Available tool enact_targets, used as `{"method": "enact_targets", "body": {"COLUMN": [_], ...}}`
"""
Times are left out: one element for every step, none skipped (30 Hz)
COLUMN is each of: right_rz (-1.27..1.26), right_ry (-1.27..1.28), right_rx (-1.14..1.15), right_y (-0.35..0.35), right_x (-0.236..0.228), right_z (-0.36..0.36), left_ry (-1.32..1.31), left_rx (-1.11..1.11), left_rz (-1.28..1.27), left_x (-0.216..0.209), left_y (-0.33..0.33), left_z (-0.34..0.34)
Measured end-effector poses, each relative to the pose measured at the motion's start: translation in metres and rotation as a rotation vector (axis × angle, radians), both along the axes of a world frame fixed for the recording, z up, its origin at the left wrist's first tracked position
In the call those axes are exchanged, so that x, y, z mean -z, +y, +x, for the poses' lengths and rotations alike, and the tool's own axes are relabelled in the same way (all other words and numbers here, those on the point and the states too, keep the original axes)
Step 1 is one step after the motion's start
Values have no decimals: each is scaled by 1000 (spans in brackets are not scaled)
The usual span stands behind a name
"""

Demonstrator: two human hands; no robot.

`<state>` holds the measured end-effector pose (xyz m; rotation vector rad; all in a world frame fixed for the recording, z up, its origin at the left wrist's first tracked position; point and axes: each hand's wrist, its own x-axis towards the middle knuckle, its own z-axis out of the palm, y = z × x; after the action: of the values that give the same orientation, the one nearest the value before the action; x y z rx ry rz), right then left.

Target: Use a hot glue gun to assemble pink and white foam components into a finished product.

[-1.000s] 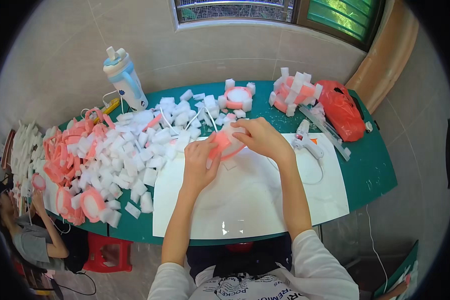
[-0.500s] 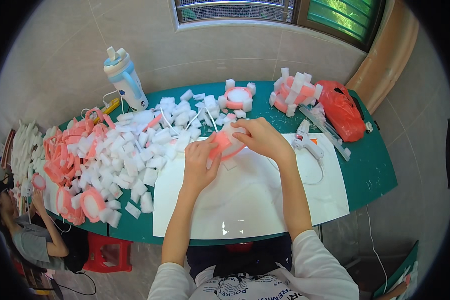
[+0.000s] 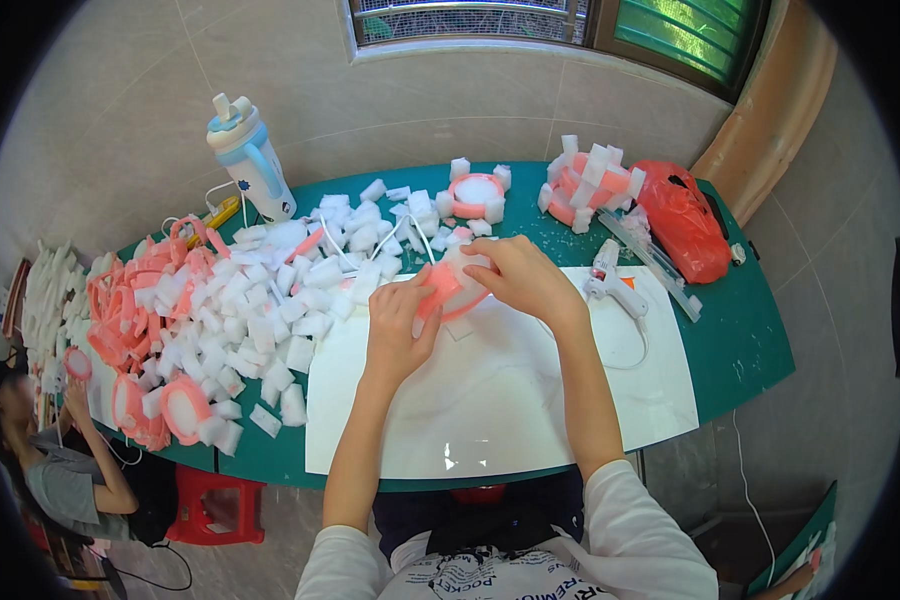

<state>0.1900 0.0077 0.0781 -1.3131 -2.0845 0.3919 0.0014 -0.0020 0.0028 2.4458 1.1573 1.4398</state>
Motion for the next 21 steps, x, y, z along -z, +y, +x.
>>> {"method": "enact_targets", "body": {"right_rz": [-8,-17,-17,-21,-25,-25,-21,-18,-18,-17,-16,-16,-2,11,12,2,-7,-7,-16,-25,-25], "right_ry": [-5,-10,-10,-7,-4,-4,-1,2,2,1,-1,-1,0,1,1,2,2,2,5,7,7], "right_rx": [3,7,7,5,4,4,2,0,-1,2,4,4,1,-2,-2,3,9,9,10,10,10], "right_y": [-1,-1,-1,-1,-1,-1,0,0,0,0,0,0,0,0,1,1,1,1,0,0,0], "right_x": [-1,-2,-2,-2,-2,-2,-1,-1,-1,-1,-1,-1,0,1,1,1,1,1,0,0,0], "right_z": [-1,-1,-1,-1,-1,-1,0,0,0,0,0,0,0,0,0,0,-1,-1,-1,-1,-1], "left_ry": [2,5,5,6,7,7,8,9,9,8,7,7,10,12,12,9,6,6,6,6,6], "left_rx": [-3,-5,-5,-7,-9,-8,-7,-6,-7,-6,-6,-6,-10,-13,-13,-13,-13,-13,-11,-9,-9], "left_rz": [-1,-3,-2,0,1,2,-1,-5,-5,-2,2,1,3,5,5,4,3,3,-3,-9,-9], "left_x": [0,0,0,0,0,0,0,0,0,0,-1,-1,-1,-1,-1,-1,-1,-1,-2,-2,-1], "left_y": [0,0,0,0,0,0,0,0,0,0,0,0,-1,-1,-1,-1,-1,-1,-1,-1,-1], "left_z": [0,0,0,0,0,0,0,0,0,0,0,0,0,0,0,0,0,0,0,0,0]}}
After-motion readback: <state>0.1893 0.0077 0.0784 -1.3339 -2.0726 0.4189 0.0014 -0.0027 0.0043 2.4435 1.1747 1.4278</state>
